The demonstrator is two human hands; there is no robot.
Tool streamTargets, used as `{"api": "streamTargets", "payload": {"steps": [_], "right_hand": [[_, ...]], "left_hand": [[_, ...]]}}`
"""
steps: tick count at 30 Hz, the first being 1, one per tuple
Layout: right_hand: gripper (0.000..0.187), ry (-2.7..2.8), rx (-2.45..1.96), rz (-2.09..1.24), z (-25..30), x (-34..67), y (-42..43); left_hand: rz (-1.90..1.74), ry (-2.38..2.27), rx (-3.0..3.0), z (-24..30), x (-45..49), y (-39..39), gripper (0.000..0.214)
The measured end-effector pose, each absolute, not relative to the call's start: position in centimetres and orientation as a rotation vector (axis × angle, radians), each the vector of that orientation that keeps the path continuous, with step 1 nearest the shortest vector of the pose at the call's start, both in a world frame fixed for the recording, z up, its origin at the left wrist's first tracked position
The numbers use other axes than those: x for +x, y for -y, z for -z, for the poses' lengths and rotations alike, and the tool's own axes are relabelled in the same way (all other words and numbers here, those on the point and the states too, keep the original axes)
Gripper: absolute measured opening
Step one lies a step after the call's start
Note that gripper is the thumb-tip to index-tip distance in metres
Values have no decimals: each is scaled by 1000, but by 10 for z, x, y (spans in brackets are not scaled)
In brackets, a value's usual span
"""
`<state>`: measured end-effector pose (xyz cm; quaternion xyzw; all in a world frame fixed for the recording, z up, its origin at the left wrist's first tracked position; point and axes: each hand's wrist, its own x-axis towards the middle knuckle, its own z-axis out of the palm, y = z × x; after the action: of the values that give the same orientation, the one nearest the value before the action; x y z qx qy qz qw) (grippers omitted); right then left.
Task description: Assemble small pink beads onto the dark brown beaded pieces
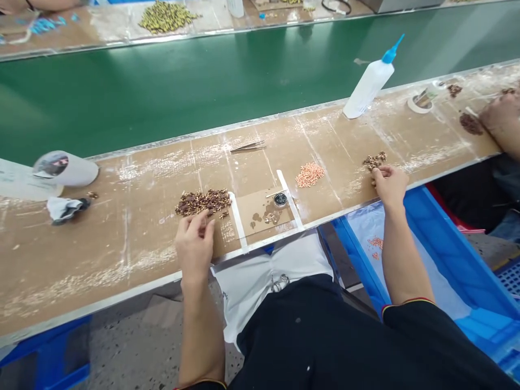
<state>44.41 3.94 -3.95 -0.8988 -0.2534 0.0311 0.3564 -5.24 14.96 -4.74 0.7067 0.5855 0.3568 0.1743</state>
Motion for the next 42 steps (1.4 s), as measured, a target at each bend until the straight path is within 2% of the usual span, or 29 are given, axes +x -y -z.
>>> {"api": "streamTargets", "payload": {"steps": [4, 12, 17, 23, 29, 36, 42], "right_hand": [[27, 867, -2269, -106, 51, 410, -35], [10, 1543, -2056, -410, 47, 344, -61], [9, 1714, -2110, -422, 39, 342, -84], [13, 1802, -2264, -338, 40, 331, -95], [13, 1868, -2364, -277, 38, 325, -104], [10, 1886, -2356, -282, 34, 336, -101], [6, 1879, -2292, -313, 36, 338, -93]], "left_hand": [[-800, -1618, 2129, 48, -34, -163, 17], [-655, -1584, 2274, 47, -31, -166, 12], [-722, -1598, 2180, 41, -39, -151, 12], [-903, -1577, 1780, 37, -49, -119, 14], [-1012, -1515, 1429, 47, -61, -104, 35], [-1130, -1609, 1761, 52, -54, -100, 27], [-1036, -1384, 2183, 78, -53, -85, 25]]}}
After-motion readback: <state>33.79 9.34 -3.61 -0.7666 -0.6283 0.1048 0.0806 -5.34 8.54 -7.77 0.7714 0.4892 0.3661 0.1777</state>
